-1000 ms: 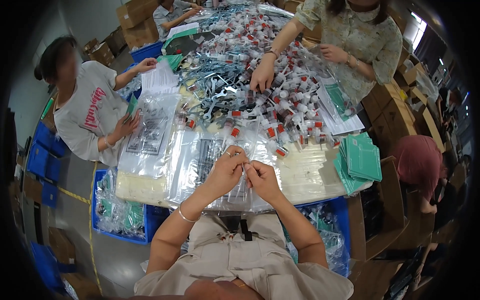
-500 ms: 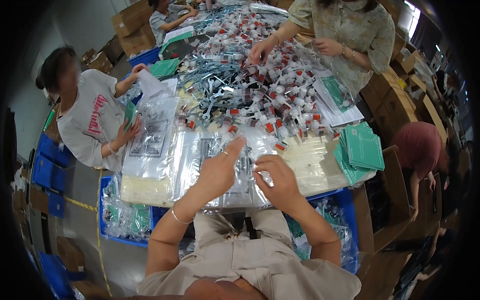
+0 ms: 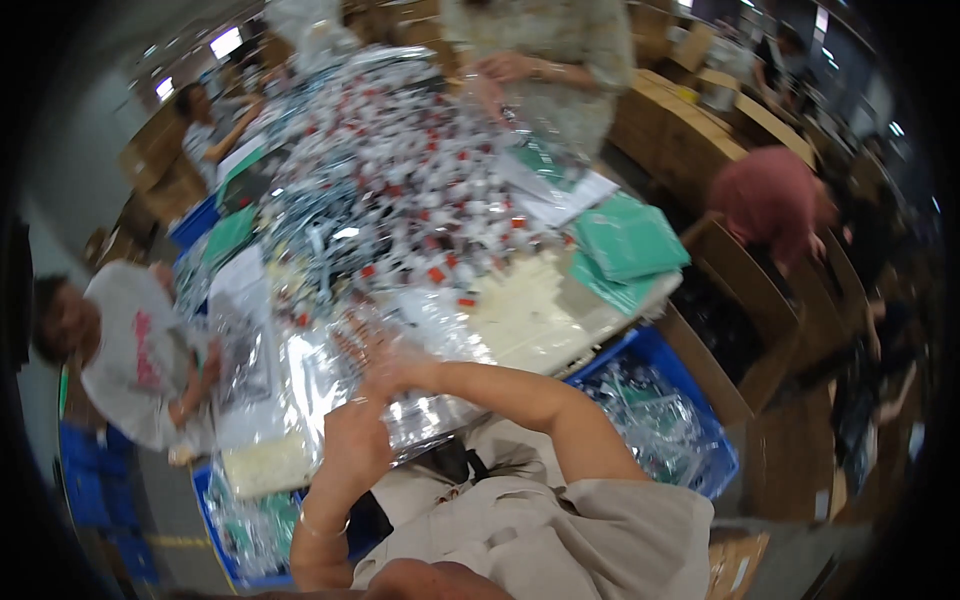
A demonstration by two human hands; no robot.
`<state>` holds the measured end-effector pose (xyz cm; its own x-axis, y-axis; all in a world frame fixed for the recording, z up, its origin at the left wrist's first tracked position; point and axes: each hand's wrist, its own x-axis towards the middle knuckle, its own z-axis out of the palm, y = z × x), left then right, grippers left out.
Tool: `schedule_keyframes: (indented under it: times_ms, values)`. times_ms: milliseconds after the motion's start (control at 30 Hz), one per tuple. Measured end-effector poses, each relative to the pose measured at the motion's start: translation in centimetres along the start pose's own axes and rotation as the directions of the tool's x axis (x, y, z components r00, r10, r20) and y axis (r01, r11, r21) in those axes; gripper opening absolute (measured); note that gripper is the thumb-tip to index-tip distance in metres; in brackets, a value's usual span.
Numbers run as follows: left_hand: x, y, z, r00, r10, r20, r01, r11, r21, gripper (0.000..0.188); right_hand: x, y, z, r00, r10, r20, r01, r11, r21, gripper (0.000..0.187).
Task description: Organizing small electronics components and instruction manuals into plastic bags at a packing station.
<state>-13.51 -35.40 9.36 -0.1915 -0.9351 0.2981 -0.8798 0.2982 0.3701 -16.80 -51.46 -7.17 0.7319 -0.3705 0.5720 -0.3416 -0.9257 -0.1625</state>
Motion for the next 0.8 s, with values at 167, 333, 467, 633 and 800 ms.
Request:
schedule_keyframes:
  times_ms: [167, 333, 467, 633, 800]
  values:
    - [-1.1, -2.9, 0.3, 0.998, -0.066, 0.023, 0.062, 0.985, 0.161, 0.067, -0.9, -1.9, -11.5, 0.682, -0.123, 0.721, -0.267, 0.875, 0.403, 0.046]
    - [-2.5, -6.1, 0.3, 0.971, -0.184, -0.15, 0.198, 0.976, 0.087, 0.059, -6.6, 1.8, -24.4, 0.896, -0.05, 0.442, -0.361, 0.498, 0.788, 0.023]
    - [-2.9, -6.5, -2.1, 0.947, -0.169, -0.273, 0.172, 0.985, -0.016, 0.062, -12.4, 11.2, -27.7, 0.768, 0.633, -0.097, -0.623, 0.774, 0.117, 0.035]
    - [-3.0, -6.6, -0.6, 0.963, -0.14, -0.23, 0.116, 0.987, -0.115, 0.061, -16.3, 16.8, -30.2, 0.653, 0.747, 0.124, -0.757, 0.65, 0.067, 0.049]
    - [-2.8, -6.2, 0.3, 0.974, -0.147, -0.17, 0.124, 0.983, -0.138, 0.061, -16.9, 17.9, -30.5, 0.67, 0.717, 0.193, -0.727, 0.686, -0.021, 0.047]
